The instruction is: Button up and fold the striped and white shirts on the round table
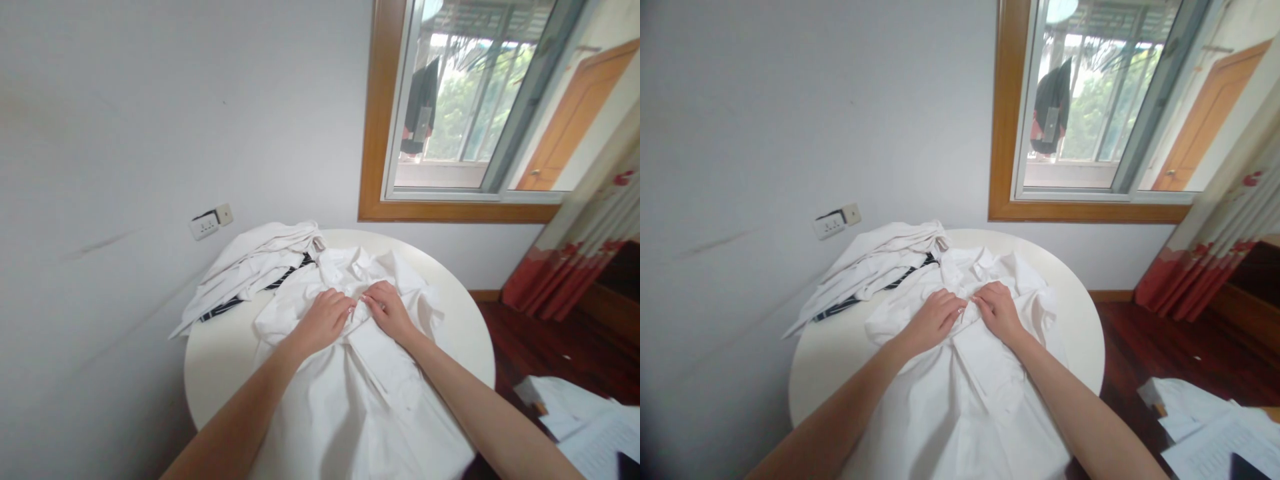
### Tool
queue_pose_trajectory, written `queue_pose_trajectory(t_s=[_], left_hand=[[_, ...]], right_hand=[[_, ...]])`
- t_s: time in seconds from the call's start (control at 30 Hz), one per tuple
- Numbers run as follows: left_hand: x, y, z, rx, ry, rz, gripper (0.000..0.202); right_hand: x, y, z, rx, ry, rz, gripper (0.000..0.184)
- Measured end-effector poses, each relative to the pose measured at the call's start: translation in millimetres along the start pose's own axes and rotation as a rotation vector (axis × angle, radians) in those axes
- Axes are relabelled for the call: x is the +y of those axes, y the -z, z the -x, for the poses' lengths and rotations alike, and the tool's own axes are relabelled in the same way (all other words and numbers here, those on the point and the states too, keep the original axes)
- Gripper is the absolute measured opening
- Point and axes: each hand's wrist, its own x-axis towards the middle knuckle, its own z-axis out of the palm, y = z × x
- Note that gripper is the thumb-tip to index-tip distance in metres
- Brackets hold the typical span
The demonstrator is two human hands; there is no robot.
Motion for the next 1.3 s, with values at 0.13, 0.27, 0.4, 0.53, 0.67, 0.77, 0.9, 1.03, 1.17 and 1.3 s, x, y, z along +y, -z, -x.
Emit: queue_pose_trajectory(t_s=[0.13,0.27,0.4,0.53,0.67,0.77,0.9,1.03,1.17,1.3], left_hand=[[9,1.3,0,0.075,-0.059,0.187,0.024],[11,-5.3,-1,0.009,0.06,0.48,0.024],[6,-8.0,0,-0.012,0.105,0.501,0.021],[2,-5.9,4,-0.069,0.083,0.298,0.022],[2,-6.0,6,-0.088,0.105,0.163,0.024],[1,-5.8,6,-0.087,0.095,0.178,0.025],[-5,-2.4,7,-0.128,0.061,0.263,0.026],[-9,-0.5,8,-0.157,0.03,0.26,0.027],[-8,-3.6,8,-0.106,0.026,0.14,0.029],[-2,-3.6,7,-0.099,0.074,-0.039,0.033]], right_hand=[[-13,2,-1,0.084,-0.057,-0.146,0.027],[-15,-1,2,0.107,-0.135,-0.204,0.029],[-13,-9,6,0.043,-0.189,-0.272,0.03],[-10,-16,8,-0.02,-0.243,-0.392,0.032],[-8,-17,8,-0.028,-0.291,-0.46,0.034],[-8,-16,7,-0.035,-0.314,-0.474,0.036],[-9,-17,8,-0.028,-0.338,-0.48,0.036],[-8,-19,8,-0.028,-0.329,-0.468,0.037],[-6,-17,7,-0.03,-0.292,-0.467,0.038],[-2,-12,8,-0.094,-0.292,-0.488,0.037]])
